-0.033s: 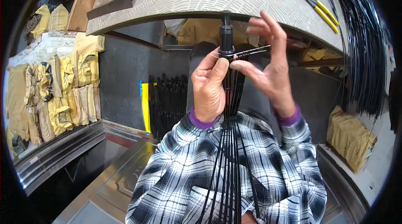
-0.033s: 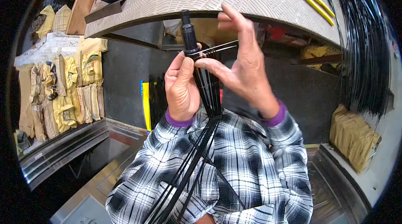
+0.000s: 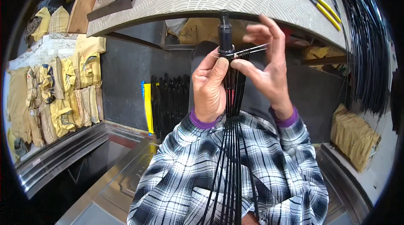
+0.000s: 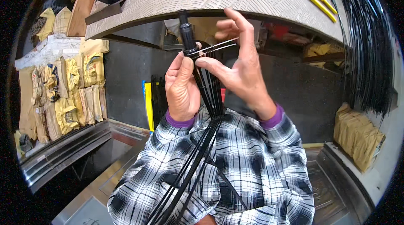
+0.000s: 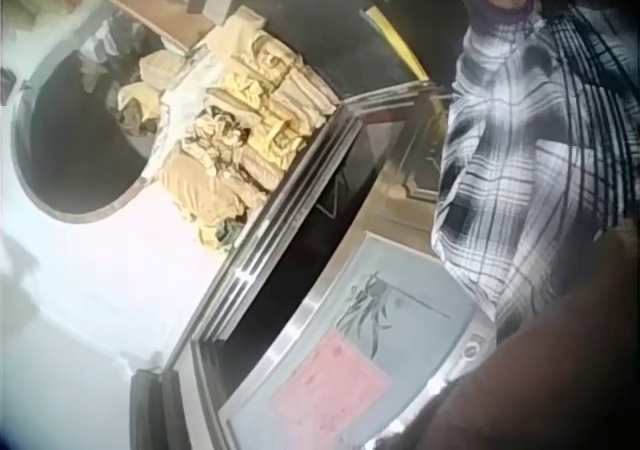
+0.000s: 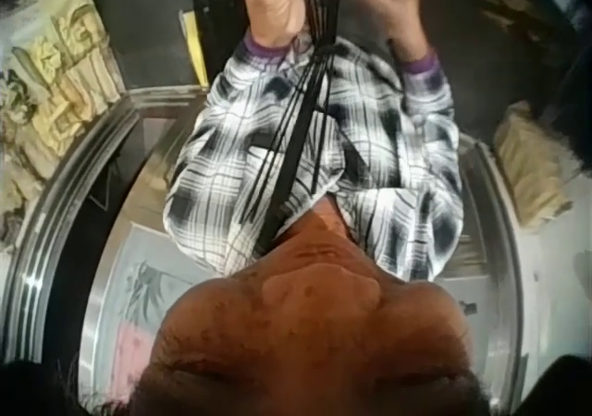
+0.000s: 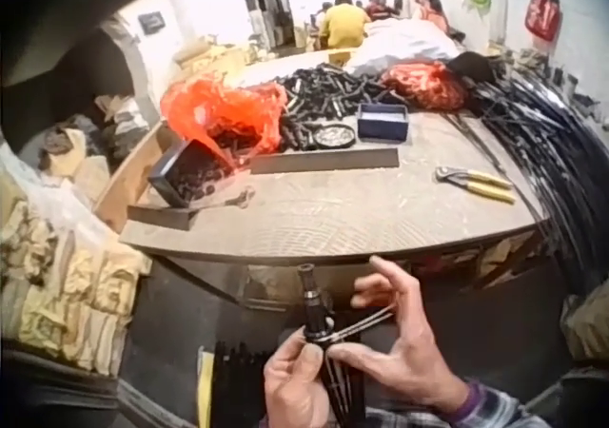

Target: Assemble electrical wire bundles into connectors and use crimping tools to secure terminals.

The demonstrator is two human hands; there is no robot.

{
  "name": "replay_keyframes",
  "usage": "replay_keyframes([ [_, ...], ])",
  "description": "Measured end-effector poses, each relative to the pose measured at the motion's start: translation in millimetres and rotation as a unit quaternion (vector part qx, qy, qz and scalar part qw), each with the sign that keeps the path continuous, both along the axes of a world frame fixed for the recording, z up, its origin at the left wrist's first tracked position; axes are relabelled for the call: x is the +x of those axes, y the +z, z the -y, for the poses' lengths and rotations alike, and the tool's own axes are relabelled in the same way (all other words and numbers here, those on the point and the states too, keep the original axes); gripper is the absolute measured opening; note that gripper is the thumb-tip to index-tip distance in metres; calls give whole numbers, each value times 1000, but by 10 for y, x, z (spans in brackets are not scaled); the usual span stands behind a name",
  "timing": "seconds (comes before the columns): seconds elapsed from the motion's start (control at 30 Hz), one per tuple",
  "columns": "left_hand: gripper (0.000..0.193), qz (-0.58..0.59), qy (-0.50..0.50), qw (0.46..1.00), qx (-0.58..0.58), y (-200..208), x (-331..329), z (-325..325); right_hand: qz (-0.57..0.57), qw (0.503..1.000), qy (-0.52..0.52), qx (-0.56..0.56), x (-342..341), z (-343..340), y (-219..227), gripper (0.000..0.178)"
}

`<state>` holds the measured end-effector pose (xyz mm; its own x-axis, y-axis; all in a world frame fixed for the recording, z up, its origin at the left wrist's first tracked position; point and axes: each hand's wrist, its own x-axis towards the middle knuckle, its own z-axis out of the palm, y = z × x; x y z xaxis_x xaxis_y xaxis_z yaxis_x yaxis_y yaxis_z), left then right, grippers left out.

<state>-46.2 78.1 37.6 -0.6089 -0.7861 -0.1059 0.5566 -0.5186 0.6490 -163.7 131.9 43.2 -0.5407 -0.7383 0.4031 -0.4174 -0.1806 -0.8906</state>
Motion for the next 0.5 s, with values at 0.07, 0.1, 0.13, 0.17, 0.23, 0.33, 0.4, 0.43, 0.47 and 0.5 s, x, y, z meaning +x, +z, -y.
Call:
replay_keyframes([
  [0.07,29,23,0,1000,-6,-7,56,4,194,981,-3,-5,230,29,-39,73],
  [0.1,29,-3,-4,1000,3,-21,74,18,248,969,-2,-21,330,61,-61,67],
  [0.13,29,-21,-3,1000,6,-25,95,41,307,951,5,-43,413,102,-91,61],
  [0.17,30,-3,8,1000,-7,-47,117,56,339,940,25,-39,462,105,-117,56],
  [0.23,30,-3,2,1000,-11,-91,185,89,417,903,84,-63,495,123,-161,36],
  [0.33,32,5,-8,1000,-17,-86,249,119,510,847,146,-48,486,97,-184,14],
  [0.4,34,12,-19,1000,-17,-64,265,129,488,858,149,-50,513,80,-227,11],
  [0.43,35,7,-17,999,-31,-71,250,130,477,867,128,-70,530,89,-163,10],
  [0.47,36,2,-15,999,-46,-77,239,131,478,866,125,-73,527,84,-167,10],
  [0.5,36,3,-19,999,-46,-86,236,135,459,877,125,-66,523,78,-173,10],
])
